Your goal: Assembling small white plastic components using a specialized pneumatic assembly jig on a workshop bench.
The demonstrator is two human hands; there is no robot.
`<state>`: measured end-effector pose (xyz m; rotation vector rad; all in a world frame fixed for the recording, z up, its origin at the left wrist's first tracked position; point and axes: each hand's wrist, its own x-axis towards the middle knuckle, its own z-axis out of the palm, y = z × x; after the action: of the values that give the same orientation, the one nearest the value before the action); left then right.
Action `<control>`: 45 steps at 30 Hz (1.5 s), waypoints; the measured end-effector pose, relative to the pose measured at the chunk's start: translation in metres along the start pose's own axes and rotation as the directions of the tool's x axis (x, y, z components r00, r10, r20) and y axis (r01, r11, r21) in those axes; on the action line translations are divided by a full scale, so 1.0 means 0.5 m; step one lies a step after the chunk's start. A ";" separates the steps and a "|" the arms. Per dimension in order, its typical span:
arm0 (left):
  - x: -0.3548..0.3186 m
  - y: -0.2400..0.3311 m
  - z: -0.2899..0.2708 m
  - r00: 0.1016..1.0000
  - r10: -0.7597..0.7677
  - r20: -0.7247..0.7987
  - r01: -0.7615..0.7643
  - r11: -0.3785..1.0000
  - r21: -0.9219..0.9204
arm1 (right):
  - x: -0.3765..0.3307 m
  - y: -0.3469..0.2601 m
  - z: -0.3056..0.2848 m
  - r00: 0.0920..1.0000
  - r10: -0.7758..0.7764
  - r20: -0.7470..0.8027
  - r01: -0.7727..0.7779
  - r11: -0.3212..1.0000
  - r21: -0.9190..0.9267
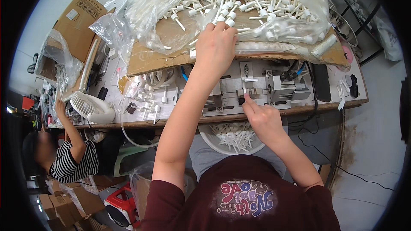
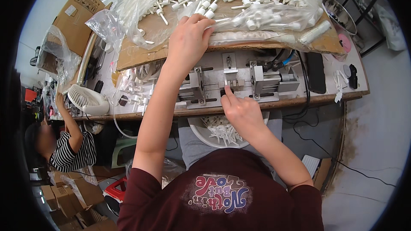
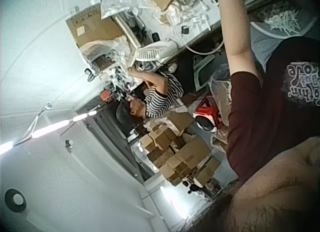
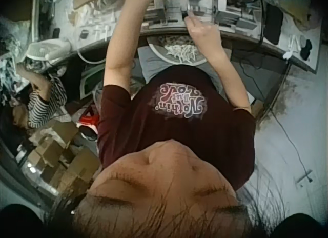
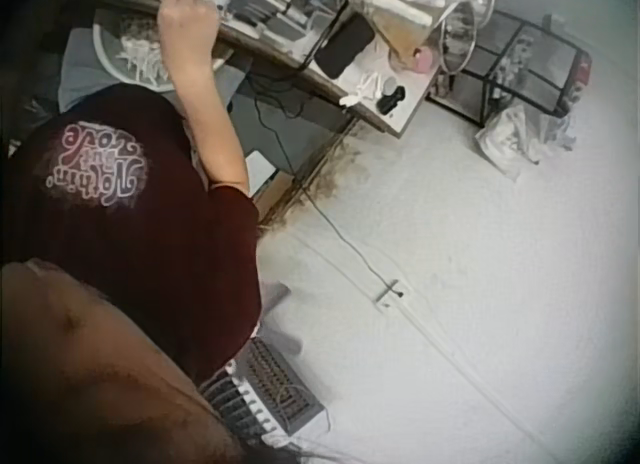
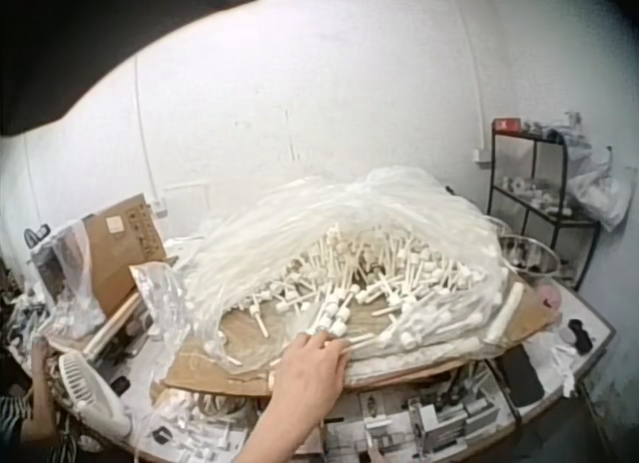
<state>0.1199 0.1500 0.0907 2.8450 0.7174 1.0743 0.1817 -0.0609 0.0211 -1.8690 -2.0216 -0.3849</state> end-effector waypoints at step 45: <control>-0.336 0.147 0.021 0.994 0.027 0.106 -0.003 0.975 -0.223 | 0.354 0.268 -0.069 0.997 0.014 0.074 -0.011 0.999 -0.046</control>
<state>0.0466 0.0144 -0.0092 2.6963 0.5322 0.9278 0.3068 0.0945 0.1238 -1.9493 -2.0643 -0.3668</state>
